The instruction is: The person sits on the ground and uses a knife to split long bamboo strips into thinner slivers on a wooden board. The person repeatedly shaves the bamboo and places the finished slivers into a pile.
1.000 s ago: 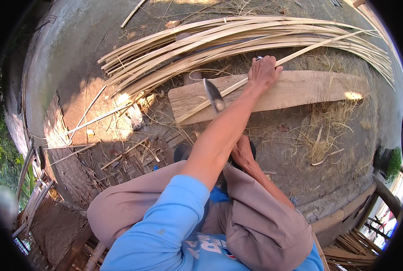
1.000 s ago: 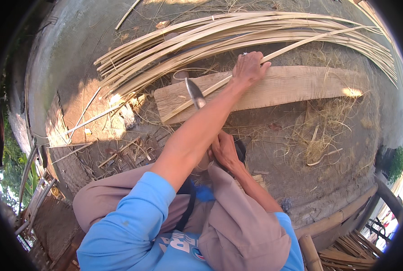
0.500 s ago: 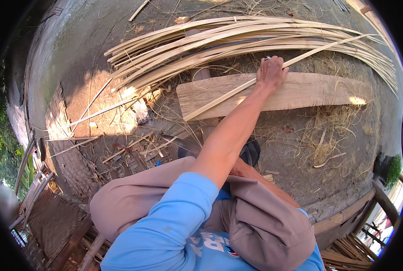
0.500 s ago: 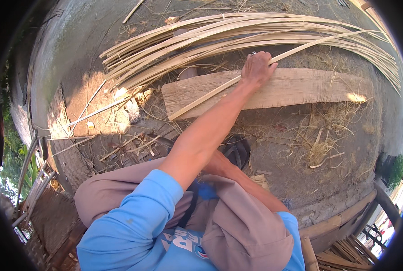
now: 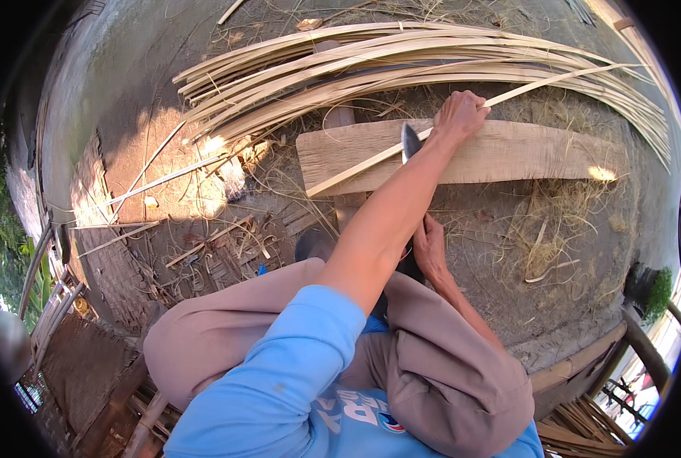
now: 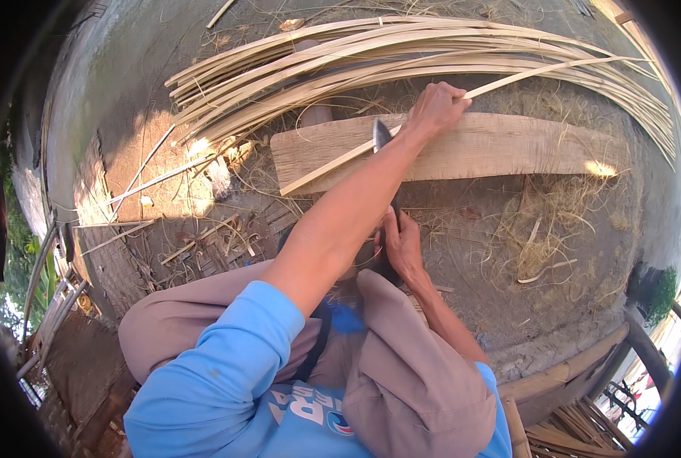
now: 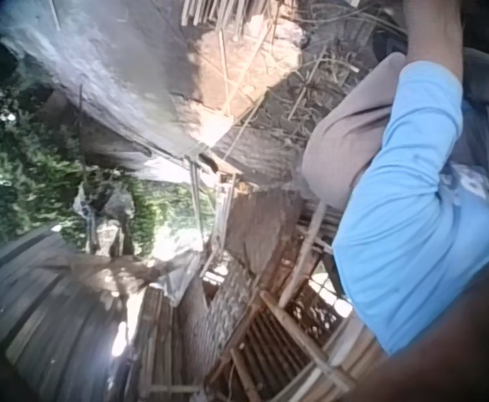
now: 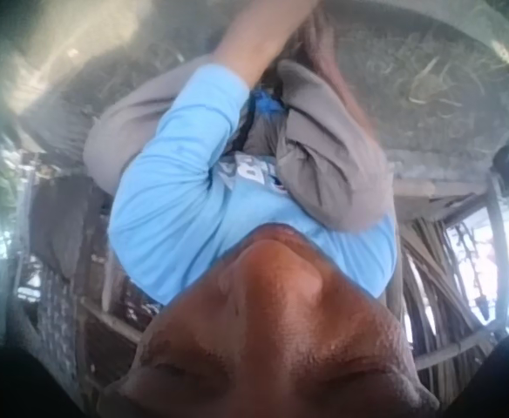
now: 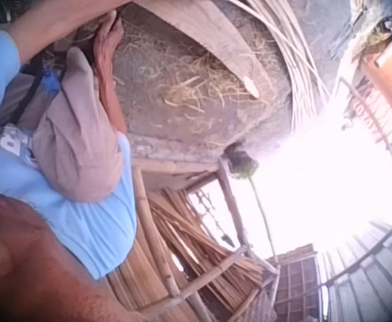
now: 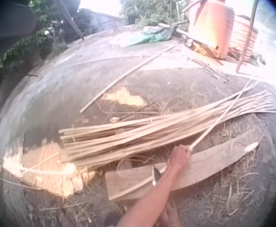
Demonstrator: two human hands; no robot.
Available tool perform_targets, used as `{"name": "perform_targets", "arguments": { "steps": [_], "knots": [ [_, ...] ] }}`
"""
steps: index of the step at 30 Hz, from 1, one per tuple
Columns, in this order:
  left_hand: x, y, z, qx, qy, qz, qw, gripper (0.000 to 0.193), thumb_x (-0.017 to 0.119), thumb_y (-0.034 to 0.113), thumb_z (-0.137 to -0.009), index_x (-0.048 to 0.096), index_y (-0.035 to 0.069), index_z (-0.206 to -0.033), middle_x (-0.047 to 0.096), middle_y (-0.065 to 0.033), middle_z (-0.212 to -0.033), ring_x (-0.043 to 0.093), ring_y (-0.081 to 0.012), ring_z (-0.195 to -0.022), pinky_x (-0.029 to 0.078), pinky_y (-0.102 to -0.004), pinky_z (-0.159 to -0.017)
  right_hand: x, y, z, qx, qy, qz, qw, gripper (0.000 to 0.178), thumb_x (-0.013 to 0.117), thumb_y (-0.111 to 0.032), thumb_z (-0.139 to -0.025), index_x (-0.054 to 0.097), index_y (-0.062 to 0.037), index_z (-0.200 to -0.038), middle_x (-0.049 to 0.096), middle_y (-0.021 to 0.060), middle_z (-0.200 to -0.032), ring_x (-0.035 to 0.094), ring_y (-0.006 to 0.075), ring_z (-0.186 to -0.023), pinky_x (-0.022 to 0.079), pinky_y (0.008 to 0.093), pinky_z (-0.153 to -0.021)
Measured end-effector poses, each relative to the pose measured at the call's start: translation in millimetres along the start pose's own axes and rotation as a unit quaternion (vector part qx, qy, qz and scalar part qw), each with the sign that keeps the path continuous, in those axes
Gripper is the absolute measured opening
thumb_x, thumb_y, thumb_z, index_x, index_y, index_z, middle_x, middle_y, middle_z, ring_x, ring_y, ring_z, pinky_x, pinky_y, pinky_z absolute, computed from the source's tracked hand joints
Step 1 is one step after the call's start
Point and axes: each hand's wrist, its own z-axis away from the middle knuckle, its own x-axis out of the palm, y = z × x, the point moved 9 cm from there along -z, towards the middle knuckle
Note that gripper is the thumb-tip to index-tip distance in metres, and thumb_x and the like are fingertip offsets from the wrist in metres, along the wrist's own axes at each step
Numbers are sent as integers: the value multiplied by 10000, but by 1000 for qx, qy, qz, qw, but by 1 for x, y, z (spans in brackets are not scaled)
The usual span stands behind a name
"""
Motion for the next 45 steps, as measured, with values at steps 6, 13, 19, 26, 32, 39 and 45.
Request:
{"name": "perform_targets", "arguments": {
  "steps": [6, 13, 19, 26, 32, 39, 45],
  "knots": [
    [-8, -5, 0, 8, 22, -1, 1000, 354, 710, 358, -943, 787, 118, -1191, 777, -193, -969, 742, -385, -940, 579, -471, -868, 24, 2, 3, 16, -58, 42, 997, 327, 534, -244, -1059, 677, 49, -1076, 704, 188, -747, 691, 231, -659, 556, 398, -652],
    [0, 0, -5, 7, -7, -28, 1000, 307, 674, 352, -975, 810, 96, -1074, 779, -180, -936, 744, -373, -915, 566, -484, -870, 74, 1, 39, -323, -114, 191, 920, 348, 493, -249, -1094, 658, 50, -1025, 672, 114, -689, 664, 176, -593, 539, 353, -568],
    [1, -5, -16, -71, -5, -115, 991, 386, 647, 410, -996, 802, 77, -878, 765, -172, -980, 728, -387, -930, 554, -493, -816, 2, -43, 0, -41, 16, 107, 993, 374, 466, -250, -1115, 636, 57, -988, 640, 59, -654, 645, 134, -557, 517, 315, -510],
    [10, 10, -1, 95, 137, -181, 969, 382, 611, 370, -1015, 788, 68, -862, 722, -132, -929, 704, -360, -878, 535, -485, -824, 1, -27, -15, -85, 66, 97, 989, 335, 502, -215, -1083, 657, 81, -1067, 714, 139, -771, 686, 179, -642, 539, 334, -609],
    [6, 5, 4, 80, 133, -143, 977, 382, 581, 375, -1034, 755, 61, -903, 696, -113, -982, 680, -337, -931, 498, -495, -929, 7, -22, -4, 1, -8, 74, 997, 335, 507, -206, -1061, 678, 80, -1029, 746, 152, -816, 708, 199, -688, 556, 340, -661],
    [6, 8, 14, 86, 145, -169, 971, 356, 571, 356, -1044, 741, 73, -910, 674, -84, -989, 668, -316, -957, 492, -463, -914, 91, -23, 37, -252, 19, 220, 942, 421, 736, -185, -921, 640, 37, -1265, 685, 220, -1267, 645, 334, -1202, 501, 463, -1009],
    [4, 11, 10, 89, 146, -174, 970, 322, 593, 340, -1032, 746, 81, -918, 685, -82, -961, 659, -312, -894, 495, -443, -905, 69, 4, 10, -113, -163, 116, 973, 414, 713, -199, -932, 634, 33, -1265, 662, 224, -1229, 632, 314, -1153, 492, 454, -971]
  ]
}}
